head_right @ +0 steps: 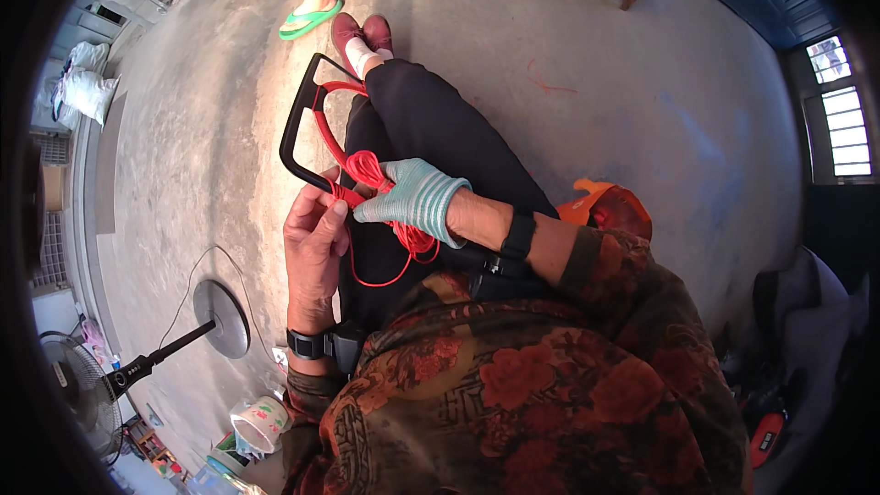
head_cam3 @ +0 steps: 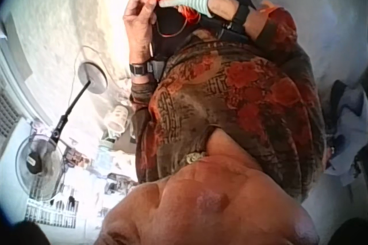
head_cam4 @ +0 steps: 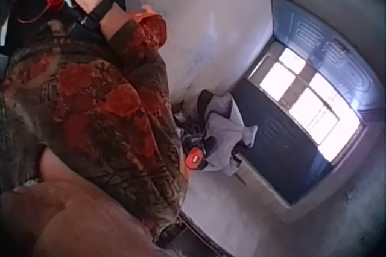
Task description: The recorder is wrapping a red frame component with red cord.
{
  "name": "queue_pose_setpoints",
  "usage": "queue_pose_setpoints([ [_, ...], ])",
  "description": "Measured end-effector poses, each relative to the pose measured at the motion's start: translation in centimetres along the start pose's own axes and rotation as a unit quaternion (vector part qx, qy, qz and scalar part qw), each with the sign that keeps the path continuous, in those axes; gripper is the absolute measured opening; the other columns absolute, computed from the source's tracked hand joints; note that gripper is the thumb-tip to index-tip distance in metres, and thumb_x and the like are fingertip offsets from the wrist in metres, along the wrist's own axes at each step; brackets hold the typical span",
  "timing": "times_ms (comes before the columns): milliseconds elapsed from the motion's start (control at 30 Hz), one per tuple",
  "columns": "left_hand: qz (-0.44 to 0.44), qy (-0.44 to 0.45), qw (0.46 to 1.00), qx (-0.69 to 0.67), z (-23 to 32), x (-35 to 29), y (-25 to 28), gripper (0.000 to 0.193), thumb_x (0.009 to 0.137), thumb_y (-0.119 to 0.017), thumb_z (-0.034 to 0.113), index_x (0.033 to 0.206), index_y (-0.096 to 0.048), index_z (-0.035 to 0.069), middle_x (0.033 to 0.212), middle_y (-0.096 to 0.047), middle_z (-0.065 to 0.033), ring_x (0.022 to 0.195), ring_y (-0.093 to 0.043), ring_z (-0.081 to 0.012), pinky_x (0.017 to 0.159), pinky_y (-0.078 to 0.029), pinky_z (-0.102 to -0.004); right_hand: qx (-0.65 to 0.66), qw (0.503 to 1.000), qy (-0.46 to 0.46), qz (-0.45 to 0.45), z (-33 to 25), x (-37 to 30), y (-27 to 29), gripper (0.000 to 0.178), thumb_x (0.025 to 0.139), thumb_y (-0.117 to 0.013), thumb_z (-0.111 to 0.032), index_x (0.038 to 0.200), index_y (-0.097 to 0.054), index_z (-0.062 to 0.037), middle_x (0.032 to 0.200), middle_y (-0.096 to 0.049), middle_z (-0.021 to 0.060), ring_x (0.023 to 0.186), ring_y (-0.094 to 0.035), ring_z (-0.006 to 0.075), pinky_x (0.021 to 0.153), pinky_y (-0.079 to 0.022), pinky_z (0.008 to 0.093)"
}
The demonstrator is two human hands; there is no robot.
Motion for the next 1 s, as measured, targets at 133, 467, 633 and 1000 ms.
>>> queue_pose_setpoints([
  [133, -0.019, 0.003, 1.0, -0.024, 0.0, -0.2, 0.1, 0.045, 0.086, -0.064, 0.005, 0.129, -0.05, -0.002, 0.073, -0.052, 0.0066, 0.05, -0.036, 0.001, 0.041, -0.025, -0.0153, -0.044, 0.999, 0.001, -0.001, 0.2, 0.1, -0.1, 0.037, 0.079, -0.076, -0.024, 0.109, -0.064, -0.0062, 0.077, -0.061, -0.0001, 0.061, -0.056, 0.0078, 0.056, -0.049, 0.0244],
  [467, 0.051, -0.016, 0.992, 0.118, -1.1, -2.8, 2.2, 0.015, 0.094, -0.058, 0.014, 0.101, -0.063, 0.002, 0.06, -0.047, 0.0091, 0.049, -0.037, 0.0003, 0.043, -0.028, -0.0167, -0.113, 0.993, 0.036, 0.001, 0.0, 1.0, -0.2, 0.036, 0.079, -0.076, -0.025, 0.108, -0.063, -0.0081, 0.078, -0.062, -0.0017, 0.057, -0.053, 0.0059, 0.052, -0.047, 0.0233],
  [633, -0.002, 0.054, 0.993, 0.106, 0.9, -5.1, 2.3, 0.02, 0.095, -0.057, 0.022, 0.092, -0.063, 0.003, 0.058, -0.047, 0.0072, 0.046, -0.037, -0.0006, 0.042, -0.028, -0.018, -0.118, 0.992, 0.04, -0.017, -0.4, 0.5, 0.0, 0.037, 0.079, -0.075, -0.027, 0.106, -0.064, -0.0043, 0.088, -0.068, 0.0058, 0.08, -0.063, 0.0142, 0.076, -0.05, 0.0286],
  [1000, -0.168, 0.089, 0.949, -0.251, 0.8, -7.5, 2.7, 0.023, 0.096, -0.053, 0.025, 0.092, -0.056, 0.003, 0.068, -0.05, -0.0037, 0.055, -0.043, -0.0109, 0.045, -0.035, -0.0215, 0.45, 0.854, 0.232, 0.117, -2.5, -1.7, 11.6, 0.026, 0.095, -0.051, -0.035, 0.097, -0.054, -0.0088, 0.058, -0.045, -0.0017, 0.046, -0.046, 0.0133, 0.053, -0.045, 0.0326],
])
Point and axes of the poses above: each hand's wrist, its own x-axis towards the middle knuckle, its own y-axis out of the back of the hand, z = x × y, the point moved 1 cm from there along x, towards the middle knuckle
